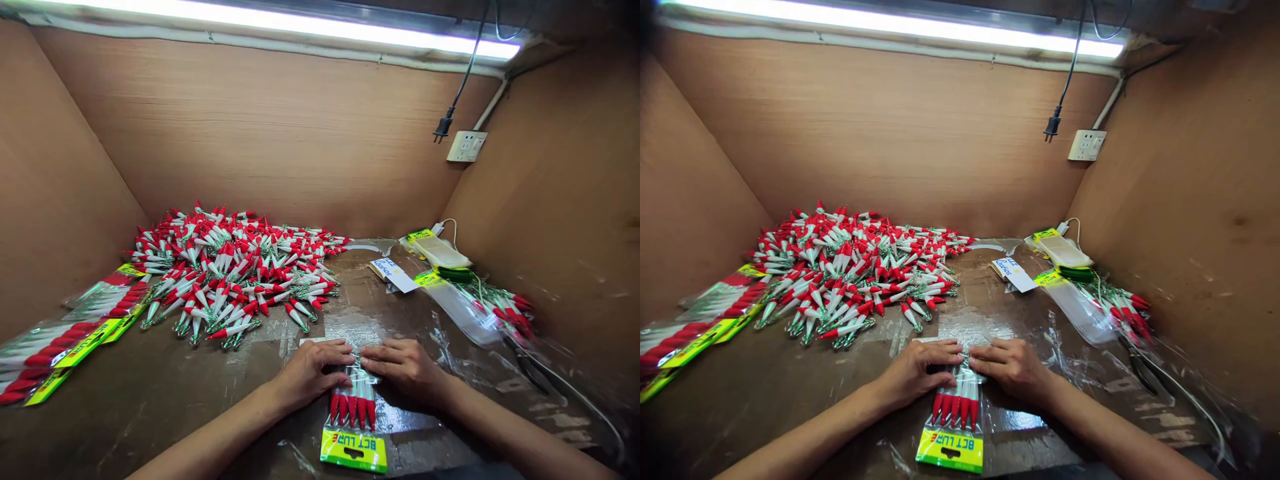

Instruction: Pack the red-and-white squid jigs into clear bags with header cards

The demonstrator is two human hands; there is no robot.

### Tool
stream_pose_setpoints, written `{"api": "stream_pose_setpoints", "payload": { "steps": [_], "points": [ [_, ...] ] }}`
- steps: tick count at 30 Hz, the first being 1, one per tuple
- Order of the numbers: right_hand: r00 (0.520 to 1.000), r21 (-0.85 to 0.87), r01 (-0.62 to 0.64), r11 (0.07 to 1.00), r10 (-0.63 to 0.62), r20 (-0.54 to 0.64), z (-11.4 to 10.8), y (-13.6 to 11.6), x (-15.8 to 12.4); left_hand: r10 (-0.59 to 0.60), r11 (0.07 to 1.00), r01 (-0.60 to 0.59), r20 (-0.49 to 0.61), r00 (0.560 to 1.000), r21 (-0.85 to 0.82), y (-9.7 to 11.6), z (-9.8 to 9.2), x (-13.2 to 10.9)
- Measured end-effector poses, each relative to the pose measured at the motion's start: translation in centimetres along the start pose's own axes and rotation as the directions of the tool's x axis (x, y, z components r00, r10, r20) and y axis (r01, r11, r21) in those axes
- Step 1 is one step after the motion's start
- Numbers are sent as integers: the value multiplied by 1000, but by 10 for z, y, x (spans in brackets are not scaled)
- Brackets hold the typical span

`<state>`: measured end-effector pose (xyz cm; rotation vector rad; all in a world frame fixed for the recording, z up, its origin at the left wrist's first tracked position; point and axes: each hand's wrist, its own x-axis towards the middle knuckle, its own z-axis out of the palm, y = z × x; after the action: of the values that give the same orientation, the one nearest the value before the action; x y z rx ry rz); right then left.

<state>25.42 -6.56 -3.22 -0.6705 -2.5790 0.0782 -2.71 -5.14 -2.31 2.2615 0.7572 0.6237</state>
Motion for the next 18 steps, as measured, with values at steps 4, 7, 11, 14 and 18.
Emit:
{"api": "stream_pose_setpoints", "payload": {
  "steps": [4,7,11,14,18],
  "points": [
    [993,-34,37,999,-33,109,-15,-9,-3,78,981,-100,135,988,166,5,-13,-12],
    [989,18,-7,1000,4,145,-25,-20,-12,49,946,-105,187,981,306,10,-25,-28],
    [954,179,-299,937,295,48,-27,-28,-19,10,964,-28,69,998,265,13,-28,-38],
    [836,329,-518,790,549,-3,-21,-27,-7,-112,966,126,-74,991,224,14,-18,-27],
    [800,393,-582,712,587,122,-11,-21,16,-160,952,181,-102,982,249,17,-8,-9]
  ]
}}
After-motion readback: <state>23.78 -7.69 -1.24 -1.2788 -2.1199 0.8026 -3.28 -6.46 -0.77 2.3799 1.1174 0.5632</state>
